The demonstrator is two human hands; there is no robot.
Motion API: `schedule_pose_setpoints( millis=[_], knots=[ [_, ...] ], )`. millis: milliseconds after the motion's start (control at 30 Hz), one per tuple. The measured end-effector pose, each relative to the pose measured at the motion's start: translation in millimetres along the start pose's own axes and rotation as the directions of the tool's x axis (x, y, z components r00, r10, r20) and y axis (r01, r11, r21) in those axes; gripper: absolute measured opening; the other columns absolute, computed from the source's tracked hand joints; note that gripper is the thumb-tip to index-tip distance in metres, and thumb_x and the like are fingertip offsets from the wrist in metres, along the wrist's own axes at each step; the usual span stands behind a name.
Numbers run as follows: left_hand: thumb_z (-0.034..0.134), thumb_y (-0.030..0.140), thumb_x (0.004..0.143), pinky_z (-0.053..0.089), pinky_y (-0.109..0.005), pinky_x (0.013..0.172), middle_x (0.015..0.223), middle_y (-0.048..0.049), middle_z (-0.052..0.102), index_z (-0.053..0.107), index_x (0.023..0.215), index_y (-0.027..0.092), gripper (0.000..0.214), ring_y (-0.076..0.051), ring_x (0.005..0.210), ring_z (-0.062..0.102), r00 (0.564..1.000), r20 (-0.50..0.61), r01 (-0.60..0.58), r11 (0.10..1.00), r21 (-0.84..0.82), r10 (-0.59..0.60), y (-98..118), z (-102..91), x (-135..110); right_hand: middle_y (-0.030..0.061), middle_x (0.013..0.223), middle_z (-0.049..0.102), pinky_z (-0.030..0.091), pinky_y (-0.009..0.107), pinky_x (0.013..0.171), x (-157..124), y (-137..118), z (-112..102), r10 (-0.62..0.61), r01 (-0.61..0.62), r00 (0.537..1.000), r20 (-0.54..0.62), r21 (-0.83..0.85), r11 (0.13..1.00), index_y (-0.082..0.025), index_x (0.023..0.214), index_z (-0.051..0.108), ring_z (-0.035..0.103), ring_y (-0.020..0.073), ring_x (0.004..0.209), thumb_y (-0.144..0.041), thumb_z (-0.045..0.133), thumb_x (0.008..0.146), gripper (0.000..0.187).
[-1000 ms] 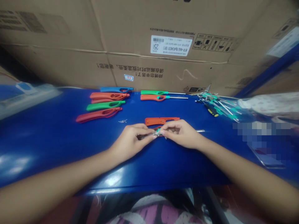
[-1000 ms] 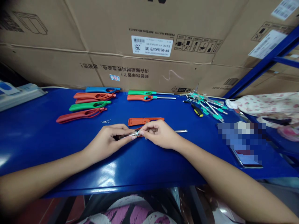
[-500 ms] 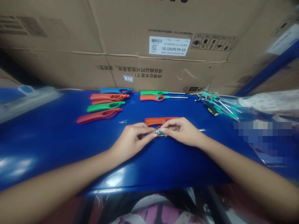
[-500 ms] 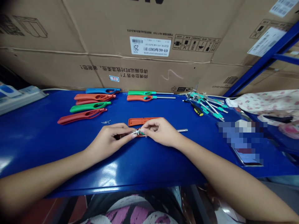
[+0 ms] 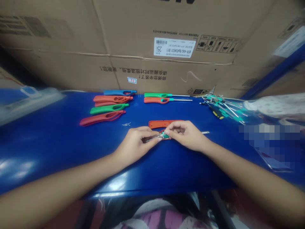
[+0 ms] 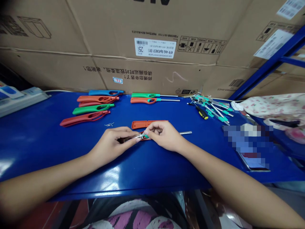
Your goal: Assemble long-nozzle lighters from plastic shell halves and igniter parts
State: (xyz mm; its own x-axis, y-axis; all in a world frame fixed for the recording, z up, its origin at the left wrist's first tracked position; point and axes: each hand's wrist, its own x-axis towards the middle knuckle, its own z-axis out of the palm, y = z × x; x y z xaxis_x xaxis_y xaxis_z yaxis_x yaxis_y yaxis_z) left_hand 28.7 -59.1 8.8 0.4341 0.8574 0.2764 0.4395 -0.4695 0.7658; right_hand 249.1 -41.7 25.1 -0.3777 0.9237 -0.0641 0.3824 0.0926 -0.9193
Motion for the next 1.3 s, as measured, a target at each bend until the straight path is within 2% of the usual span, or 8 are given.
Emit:
schedule_pose_setpoints(
  millis=[267, 600, 1067, 1300],
  knots=[
    [0.066, 0.033, 0.094, 0.046, -0.025, 0.064, 0.089, -0.0042, 0.075, 0.080, 0.105, 0.023, 0.020, -0.014, 0.072, 0.064, 1.000, -0.016, 0.003, 1.000, -0.002, -0.003, 0.2, -2.0, 0.6, 0.0023, 0.069, 0.065, 0.044, 0.027, 0.057, 0.6, 1.3, -0.3, -0.006, 0.007, 1.000, -0.006, 0.036, 0.999, -0.016, 0.082, 0.069, 0.054, 0.0122, 0.059, -0.047, 0.072, 0.078, 0.032],
    [0.067, 0.030, 0.093, 0.046, -0.024, 0.064, 0.089, -0.0027, 0.075, 0.080, 0.106, 0.023, 0.019, -0.013, 0.071, 0.064, 1.000, -0.004, -0.014, 1.000, -0.011, 0.014, -2.3, -1.3, 0.3, 0.0012, 0.066, 0.061, 0.041, 0.026, 0.054, -2.0, 2.5, 3.7, -0.013, 0.012, 0.999, -0.031, -0.020, 1.000, -0.015, 0.083, 0.069, 0.049, 0.0113, 0.057, -0.043, 0.066, 0.084, 0.028],
    [0.067, 0.031, 0.093, 0.045, -0.024, 0.063, 0.088, -0.0018, 0.075, 0.080, 0.105, 0.024, 0.019, -0.012, 0.069, 0.062, 1.000, -0.015, -0.017, 1.000, -0.009, 0.017, -0.9, -0.8, 0.7, 0.0019, 0.068, 0.063, 0.042, 0.026, 0.055, -0.3, 1.9, 3.5, 0.008, -0.008, 1.000, -0.021, 0.025, 1.000, -0.015, 0.081, 0.068, 0.052, 0.0112, 0.058, -0.042, 0.068, 0.080, 0.027],
    [0.068, 0.031, 0.093, 0.045, -0.024, 0.064, 0.089, -0.0019, 0.075, 0.080, 0.106, 0.024, 0.019, -0.013, 0.071, 0.063, 1.000, -0.006, -0.019, 0.999, -0.030, 0.019, -1.2, -1.3, 0.8, 0.0016, 0.066, 0.062, 0.041, 0.026, 0.054, -3.9, -2.1, 4.3, 0.020, -0.020, 1.000, -0.023, -0.010, 1.000, -0.015, 0.081, 0.071, 0.051, 0.0114, 0.056, -0.041, 0.067, 0.082, 0.026]
  ],
)
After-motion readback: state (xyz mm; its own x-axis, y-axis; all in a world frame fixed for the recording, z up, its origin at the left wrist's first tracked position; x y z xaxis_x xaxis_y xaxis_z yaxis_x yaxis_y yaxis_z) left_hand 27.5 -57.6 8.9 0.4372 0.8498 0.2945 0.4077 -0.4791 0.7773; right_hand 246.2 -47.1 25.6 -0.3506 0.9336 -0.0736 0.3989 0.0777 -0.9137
